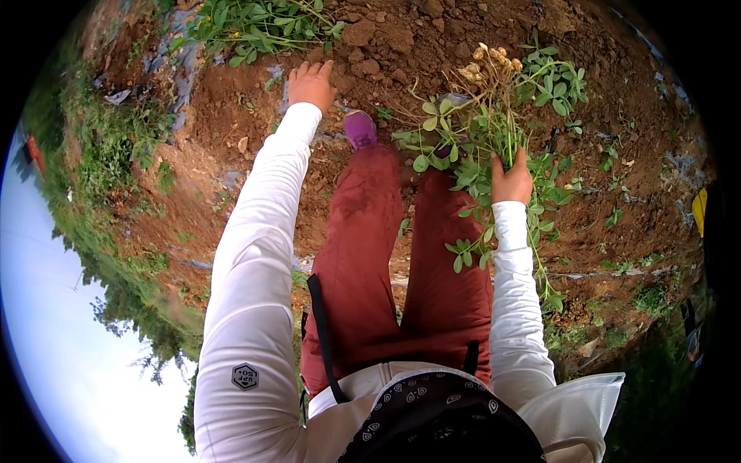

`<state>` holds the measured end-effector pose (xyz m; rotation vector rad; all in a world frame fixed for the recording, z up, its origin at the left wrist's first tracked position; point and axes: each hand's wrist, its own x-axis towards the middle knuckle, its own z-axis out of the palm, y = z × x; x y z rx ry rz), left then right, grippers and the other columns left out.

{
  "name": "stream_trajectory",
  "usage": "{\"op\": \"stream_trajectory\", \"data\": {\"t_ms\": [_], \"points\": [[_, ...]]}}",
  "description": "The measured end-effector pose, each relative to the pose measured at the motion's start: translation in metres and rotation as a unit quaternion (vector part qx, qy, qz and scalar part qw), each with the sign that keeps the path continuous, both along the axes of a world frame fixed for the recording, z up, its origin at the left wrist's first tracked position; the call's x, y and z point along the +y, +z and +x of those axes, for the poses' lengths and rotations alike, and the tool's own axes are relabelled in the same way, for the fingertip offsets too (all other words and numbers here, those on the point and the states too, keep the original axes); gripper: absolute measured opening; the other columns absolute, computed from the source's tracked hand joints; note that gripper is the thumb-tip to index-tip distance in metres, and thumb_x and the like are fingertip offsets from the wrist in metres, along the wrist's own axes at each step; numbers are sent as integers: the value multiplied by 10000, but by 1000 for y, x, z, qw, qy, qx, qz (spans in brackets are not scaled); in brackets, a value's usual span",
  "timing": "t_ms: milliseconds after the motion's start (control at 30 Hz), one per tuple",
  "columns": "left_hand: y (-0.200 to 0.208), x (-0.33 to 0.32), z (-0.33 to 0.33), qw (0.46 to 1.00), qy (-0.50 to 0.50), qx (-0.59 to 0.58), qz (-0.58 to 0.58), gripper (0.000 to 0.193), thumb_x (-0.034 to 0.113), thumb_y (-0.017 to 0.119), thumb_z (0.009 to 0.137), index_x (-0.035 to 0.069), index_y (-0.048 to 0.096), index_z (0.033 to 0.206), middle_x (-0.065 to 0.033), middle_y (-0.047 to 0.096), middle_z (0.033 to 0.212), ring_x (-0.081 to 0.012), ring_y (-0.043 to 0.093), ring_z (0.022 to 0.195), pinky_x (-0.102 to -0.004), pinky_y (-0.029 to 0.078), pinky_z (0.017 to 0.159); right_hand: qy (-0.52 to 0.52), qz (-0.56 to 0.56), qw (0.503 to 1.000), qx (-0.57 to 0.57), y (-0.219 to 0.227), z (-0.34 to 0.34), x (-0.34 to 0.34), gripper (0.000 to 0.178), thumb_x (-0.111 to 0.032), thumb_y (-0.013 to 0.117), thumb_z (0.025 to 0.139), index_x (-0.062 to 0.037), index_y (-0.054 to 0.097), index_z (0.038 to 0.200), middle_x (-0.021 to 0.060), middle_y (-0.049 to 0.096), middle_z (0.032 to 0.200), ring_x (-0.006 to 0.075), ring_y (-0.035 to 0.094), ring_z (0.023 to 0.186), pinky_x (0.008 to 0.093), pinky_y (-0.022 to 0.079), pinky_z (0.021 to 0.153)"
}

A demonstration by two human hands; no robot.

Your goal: The person pulls peanut plants from the soil by hand, shakes off excess dirt, and gathers them into a pile. They then pick up loose peanuts from the ground and place them into a yellow bucket.

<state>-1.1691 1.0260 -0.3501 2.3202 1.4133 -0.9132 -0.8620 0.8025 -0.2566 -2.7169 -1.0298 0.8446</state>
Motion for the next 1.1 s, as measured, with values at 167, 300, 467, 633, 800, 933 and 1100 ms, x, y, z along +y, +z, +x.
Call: {"op": "stream_trajectory", "data": {"t_ms": [167,300,467,633,800,933,1100], "points": [[-93,65,22,979,-169,69,90,760,232,637,824,234,194,1441,-26,319,1443,-230,258,1346,-425,230,1103,-56,-30,996,57,-35,-57,8,472,-275,625,831,-3,489,1192,226,645,869,386,628,758,420,488,647],[-188,149,-23,977,-194,34,80,662,422,437,898,169,173,1450,-96,224,1485,-291,165,1378,-512,88,1104,-44,22,997,63,-76,-97,15,421,-189,632,812,-37,495,1180,215,638,835,399,612,728,447,474,619],[-189,159,-37,926,-313,208,-27,598,224,363,937,190,86,1467,-107,273,1462,-293,194,1370,-498,33,1108,-57,-6,994,88,-98,-128,19,444,-101,656,738,-64,524,1159,209,631,895,388,609,768,443,479,647],[-223,126,-92,933,-303,184,56,850,-3,547,818,255,51,1458,-127,513,1183,-270,572,1019,-427,364,995,-14,-7,995,98,-111,-131,18,475,-74,679,695,-88,535,1147,189,634,882,381,609,765,441,486,654],[-200,72,-98,979,-163,103,63,600,65,460,857,156,249,1412,-153,586,920,-291,653,668,-405,529,553,-23,-43,993,111,-107,-127,15,471,-114,676,719,-92,523,1164,189,636,892,375,614,771,428,493,647],[-174,17,-67,981,-141,91,100,430,129,472,860,44,442,1281,-107,639,790,-233,658,609,-378,514,477,12,-61,991,121,-92,-117,14,442,-198,659,770,-73,518,1169,185,610,781,364,600,685,429,475,605],[-140,-20,11,994,35,106,-6,410,164,474,885,-24,475,1249,-144,672,937,-272,672,757,-416,524,575,63,-48,988,131,-62,-96,11,459,-270,638,811,-15,515,1172,200,627,748,371,606,671,416,473,619]]}}
